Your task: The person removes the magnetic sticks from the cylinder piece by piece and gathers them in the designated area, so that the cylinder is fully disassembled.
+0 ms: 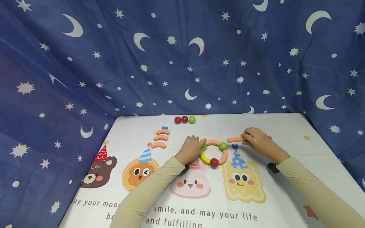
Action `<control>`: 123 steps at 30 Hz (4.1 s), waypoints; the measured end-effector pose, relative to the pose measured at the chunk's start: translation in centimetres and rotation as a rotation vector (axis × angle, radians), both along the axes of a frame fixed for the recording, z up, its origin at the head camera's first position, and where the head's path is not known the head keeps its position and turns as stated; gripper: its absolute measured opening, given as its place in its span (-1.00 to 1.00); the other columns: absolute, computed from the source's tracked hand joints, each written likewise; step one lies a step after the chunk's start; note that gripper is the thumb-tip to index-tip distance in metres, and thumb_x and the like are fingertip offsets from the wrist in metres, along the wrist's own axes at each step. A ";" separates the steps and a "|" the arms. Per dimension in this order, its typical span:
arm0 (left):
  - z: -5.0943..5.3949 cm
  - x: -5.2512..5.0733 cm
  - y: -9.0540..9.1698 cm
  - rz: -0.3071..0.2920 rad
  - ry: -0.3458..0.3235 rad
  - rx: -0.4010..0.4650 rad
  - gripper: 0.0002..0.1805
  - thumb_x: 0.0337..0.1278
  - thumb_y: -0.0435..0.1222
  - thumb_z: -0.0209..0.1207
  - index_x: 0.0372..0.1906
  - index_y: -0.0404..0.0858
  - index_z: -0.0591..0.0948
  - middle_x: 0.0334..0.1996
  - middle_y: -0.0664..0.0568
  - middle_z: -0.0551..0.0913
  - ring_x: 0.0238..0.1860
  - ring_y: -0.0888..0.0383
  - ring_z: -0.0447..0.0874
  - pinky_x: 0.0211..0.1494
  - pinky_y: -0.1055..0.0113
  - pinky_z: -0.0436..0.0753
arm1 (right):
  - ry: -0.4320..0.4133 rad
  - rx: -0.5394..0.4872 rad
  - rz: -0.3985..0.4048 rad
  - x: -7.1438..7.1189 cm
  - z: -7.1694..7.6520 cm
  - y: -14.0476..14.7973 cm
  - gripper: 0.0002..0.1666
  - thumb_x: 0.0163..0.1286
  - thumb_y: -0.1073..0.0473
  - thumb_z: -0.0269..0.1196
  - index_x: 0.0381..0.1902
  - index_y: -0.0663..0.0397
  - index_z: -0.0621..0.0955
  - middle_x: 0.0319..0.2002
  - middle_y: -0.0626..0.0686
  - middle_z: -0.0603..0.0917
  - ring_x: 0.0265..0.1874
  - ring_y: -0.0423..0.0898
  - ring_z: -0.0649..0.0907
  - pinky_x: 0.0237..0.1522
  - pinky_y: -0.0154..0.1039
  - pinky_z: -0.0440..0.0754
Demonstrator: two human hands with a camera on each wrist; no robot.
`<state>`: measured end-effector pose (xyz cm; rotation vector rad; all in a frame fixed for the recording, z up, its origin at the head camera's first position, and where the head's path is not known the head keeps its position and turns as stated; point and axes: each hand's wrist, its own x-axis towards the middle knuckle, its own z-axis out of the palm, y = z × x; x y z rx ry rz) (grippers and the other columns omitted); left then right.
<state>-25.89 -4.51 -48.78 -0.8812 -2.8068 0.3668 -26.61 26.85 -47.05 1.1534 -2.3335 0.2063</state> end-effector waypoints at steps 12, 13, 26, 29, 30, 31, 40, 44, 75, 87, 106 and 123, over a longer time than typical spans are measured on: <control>0.2 0.1 0.0 0.009 -0.021 -0.004 -0.67 0.31 0.01 -0.01 0.08 0.01 0.42 -0.17 0.03 0.65 -0.15 0.08 0.61 0.00 0.21 0.57 | -0.027 0.094 -0.081 1.3 -1.5 5.3 -0.86 0.22 0.19 0.28 -0.35 0.16 0.57 -0.37 0.05 0.51 -0.39 -0.04 0.47 -0.28 -0.10 0.49; 0.2 0.1 0.0 0.009 -0.020 -0.001 -0.67 0.30 0.01 -0.01 0.08 0.01 0.42 -0.17 0.03 0.65 -0.15 0.08 0.61 0.00 0.21 0.56 | -0.024 0.099 -0.079 1.3 -1.7 5.5 -0.81 0.33 0.13 0.19 -0.35 0.16 0.57 -0.37 0.05 0.51 -0.39 -0.04 0.47 -0.29 -0.10 0.49; -0.1 0.1 0.0 0.000 -0.001 0.004 -0.67 0.28 0.03 0.02 0.04 0.01 0.42 -0.20 0.04 0.64 -0.17 0.09 0.62 -0.05 0.23 0.57 | -0.107 0.222 -0.154 1.2 -2.7 5.5 -0.73 -0.06 0.23 0.46 -0.40 0.13 0.60 -0.42 0.05 0.52 -0.38 -0.05 0.46 -0.32 -0.09 0.47; 0.0 0.0 0.0 0.006 -0.010 -0.001 -0.67 0.29 0.03 0.00 0.06 0.01 0.41 -0.19 0.04 0.64 -0.16 0.09 0.62 -0.03 0.22 0.57 | -0.149 0.249 -0.191 1.2 -2.6 5.2 -0.75 0.00 0.22 0.44 -0.35 0.14 0.61 -0.41 0.06 0.55 -0.35 -0.03 0.46 -0.29 -0.08 0.46; 0.0 0.0 0.0 0.007 -0.013 -0.003 -0.67 0.29 0.03 0.00 0.06 0.01 0.41 -0.19 0.04 0.64 -0.15 0.09 0.61 -0.03 0.22 0.57 | -0.156 0.252 -0.198 1.2 -2.5 5.1 -0.76 0.01 0.22 0.43 -0.34 0.13 0.62 -0.41 0.07 0.56 -0.34 -0.03 0.46 -0.28 -0.07 0.46; 0.0 0.0 0.0 0.006 -0.013 -0.004 -0.66 0.29 0.03 0.00 0.07 0.01 0.41 -0.19 0.03 0.64 -0.16 0.09 0.61 -0.03 0.22 0.57 | -0.160 0.253 -0.202 1.3 -2.4 5.1 -0.76 0.02 0.22 0.43 -0.34 0.12 0.62 -0.41 0.06 0.56 -0.34 -0.03 0.46 -0.27 -0.07 0.45; 0.1 -0.1 0.0 0.011 -0.024 -0.009 -0.66 0.28 0.03 0.01 0.07 0.01 0.41 -0.17 0.03 0.64 -0.15 0.09 0.61 -0.02 0.22 0.57 | -0.124 0.236 -0.177 1.4 -2.4 5.3 -0.74 -0.05 0.24 0.46 -0.40 0.09 0.60 -0.43 0.06 0.49 -0.36 -0.06 0.44 -0.32 -0.09 0.46; 0.2 -0.1 0.0 0.019 -0.033 -0.015 -0.66 0.29 0.03 0.00 0.07 0.02 0.40 -0.17 0.03 0.64 -0.14 0.09 0.61 -0.02 0.22 0.56 | -0.160 0.261 -0.211 1.4 -2.4 5.4 -0.74 -0.02 0.21 0.45 -0.36 0.10 0.61 -0.39 0.07 0.52 -0.31 -0.04 0.47 -0.28 -0.07 0.47; 1.0 4.9 1.9 -0.206 0.030 -0.022 -0.58 0.25 0.17 -0.06 -0.06 0.02 0.58 -0.14 0.09 0.56 -0.05 0.16 0.53 0.14 0.26 0.47 | -0.092 0.233 0.055 2.9 -1.6 -5.8 -0.61 0.07 0.00 0.41 -0.16 -0.01 0.61 -0.28 -0.04 0.54 -0.29 -0.12 0.48 -0.19 -0.19 0.50; 0.5 4.8 1.5 -0.213 -0.064 0.032 -0.62 0.10 0.09 0.18 -0.04 0.02 0.60 -0.14 0.08 0.58 -0.05 0.18 0.51 0.10 0.29 0.48 | -0.125 0.284 0.068 2.8 -1.9 -6.6 -0.68 0.07 0.03 0.42 -0.19 -0.12 0.65 -0.26 -0.05 0.56 -0.29 -0.13 0.49 -0.22 -0.22 0.50; 0.4 3.1 -0.4 -0.261 -0.063 0.078 -0.83 0.02 -0.01 0.27 -0.27 0.09 0.68 -0.25 0.16 0.52 -0.23 0.24 0.42 -0.17 0.40 0.42 | -0.073 0.230 0.208 3.5 -2.1 -9.8 -0.63 0.06 -0.10 0.39 -0.28 -0.02 0.62 -0.37 -0.07 0.50 -0.32 -0.15 0.45 -0.16 -0.20 0.43; 0.3 2.7 -0.4 -0.256 -0.090 0.102 -0.83 0.05 0.00 0.23 -0.26 0.10 0.69 -0.20 0.17 0.54 -0.23 0.24 0.44 -0.19 0.40 0.43 | -0.139 0.223 0.260 3.8 -1.7 -10.7 -0.69 0.09 0.03 0.40 -0.19 -0.08 0.66 -0.31 -0.12 0.61 -0.27 -0.17 0.51 -0.10 -0.19 0.48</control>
